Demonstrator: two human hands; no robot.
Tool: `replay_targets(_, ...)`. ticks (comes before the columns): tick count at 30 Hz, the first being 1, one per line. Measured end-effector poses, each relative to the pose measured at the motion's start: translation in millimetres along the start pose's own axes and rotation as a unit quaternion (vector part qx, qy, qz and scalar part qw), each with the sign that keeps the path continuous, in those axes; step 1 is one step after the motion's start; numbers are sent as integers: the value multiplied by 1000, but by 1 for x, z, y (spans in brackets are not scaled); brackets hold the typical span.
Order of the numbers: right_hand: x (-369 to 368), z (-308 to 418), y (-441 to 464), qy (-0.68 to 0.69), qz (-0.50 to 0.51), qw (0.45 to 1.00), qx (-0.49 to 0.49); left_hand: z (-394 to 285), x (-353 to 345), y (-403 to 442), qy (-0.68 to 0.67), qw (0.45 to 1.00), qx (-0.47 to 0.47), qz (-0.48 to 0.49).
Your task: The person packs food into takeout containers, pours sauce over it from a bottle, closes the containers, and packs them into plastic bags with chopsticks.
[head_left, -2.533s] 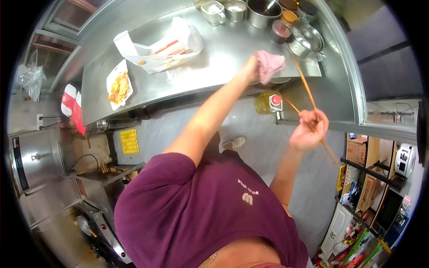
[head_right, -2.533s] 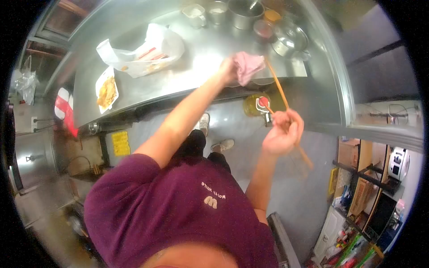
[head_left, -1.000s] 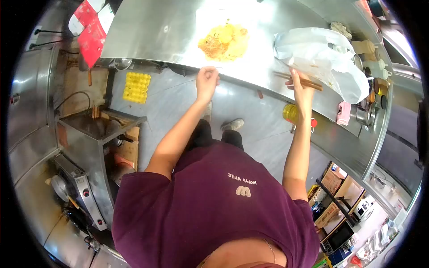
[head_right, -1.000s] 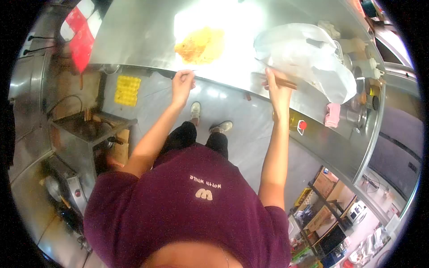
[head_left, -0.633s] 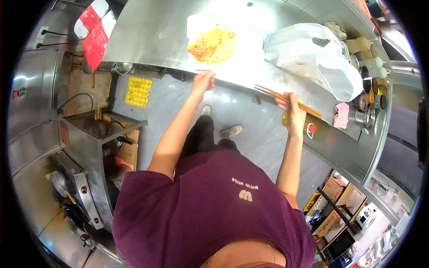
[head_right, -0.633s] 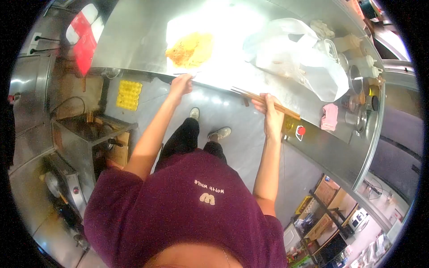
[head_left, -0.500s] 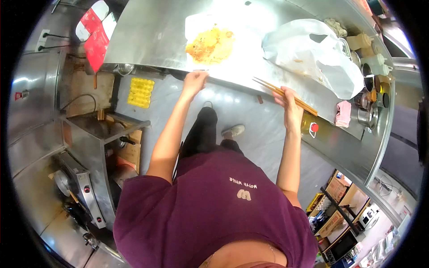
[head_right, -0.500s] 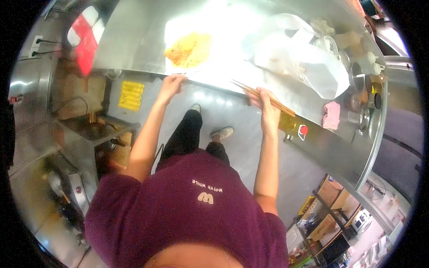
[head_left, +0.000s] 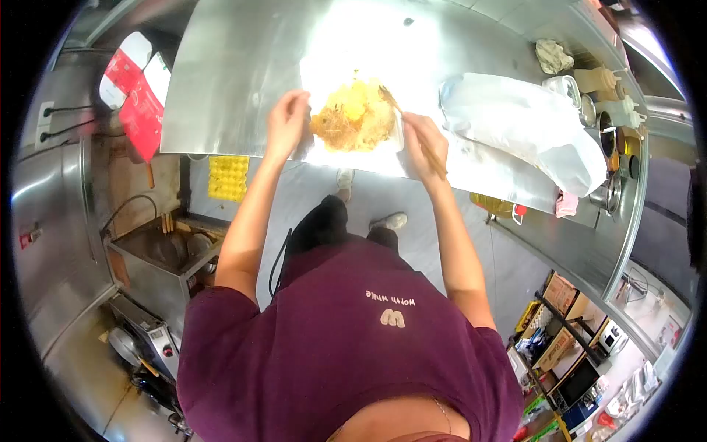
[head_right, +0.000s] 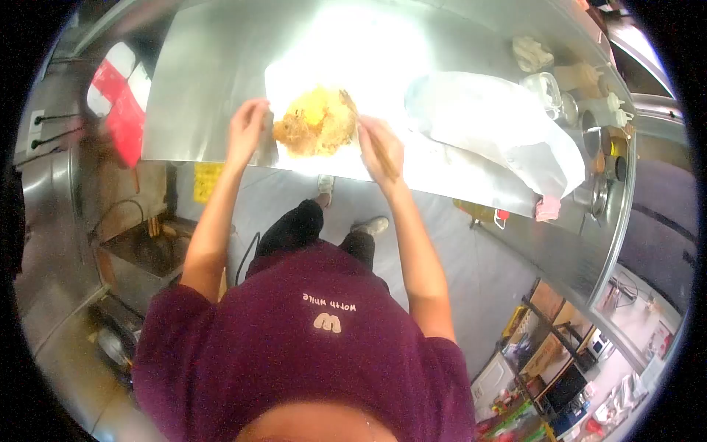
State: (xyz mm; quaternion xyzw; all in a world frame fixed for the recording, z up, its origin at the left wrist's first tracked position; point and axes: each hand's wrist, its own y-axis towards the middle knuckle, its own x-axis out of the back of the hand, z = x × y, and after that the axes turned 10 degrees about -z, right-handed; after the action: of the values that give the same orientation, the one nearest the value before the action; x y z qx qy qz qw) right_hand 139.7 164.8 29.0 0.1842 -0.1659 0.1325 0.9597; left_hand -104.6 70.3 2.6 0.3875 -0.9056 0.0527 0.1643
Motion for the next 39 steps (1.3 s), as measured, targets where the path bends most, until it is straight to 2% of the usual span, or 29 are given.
replay_targets(3, 3, 18, -19, 17, -5, 999, -30, 49, 9, -1, 74, 989, 127, -35)
replay_targets(4, 3, 22, -25, -5, -1, 1000, -29, 23, 4, -11, -11, 971, 238, -18)
replay_targets(7, -6, 24, -47, -8, 12, 999, -31, 24, -8, -29, -22, 978, 205, 32)
replay_targets(8, -9, 23, -55, -40, 30, 998, -46, 49, -16, -34, -46, 992, 117, 6)
replay_targets(12, -13, 33, -57, -42, 17, 999, 0, 42, -20, -42, -51, 985, 156, -50)
replay_targets(15, 17, 44, -39, -33, 24, 994, -97, 41, -12, -45, -63, 973, 217, -42)
replay_targets(18, 32, 27, -24, 71, -58, 986, -140, 17, -5, -53, -75, 965, 249, -22)
replay_targets(21, 24, 13, -8, -50, -64, 997, -7, 27, -5, -67, -104, 961, 254, -21)
replay_targets(24, 2, 6, -22, -90, -55, 994, 42, 33, -6, -75, -111, 954, 277, -18)
replay_targets(25, -4, 22, -27, -68, -60, 996, 26, 33, -5, -76, -110, 954, 278, -14)
replay_targets(27, -11, 27, -45, -97, -11, 994, 54, 33, -6, -78, -117, 954, 274, -15)
replay_targets(30, -9, 36, -46, -72, 51, 992, 93, 28, -5, -75, -134, 955, 263, -36)
replay_targets(33, 8, 35, -10, -16, 56, 998, 0, 22, 0, -65, -131, 956, 257, -51)
replay_targets(35, 11, 16, 25, 1, 29, 995, -96, 19, 3, -58, -120, 957, 260, -40)
replay_targets(37, 6, 5, 55, 112, -18, 972, -207, 23, 2, -49, -112, 960, 256, -18)
replay_targets(39, 1, -16, 74, 143, 16, 965, -221, 27, 0, -36, -98, 962, 255, -3)
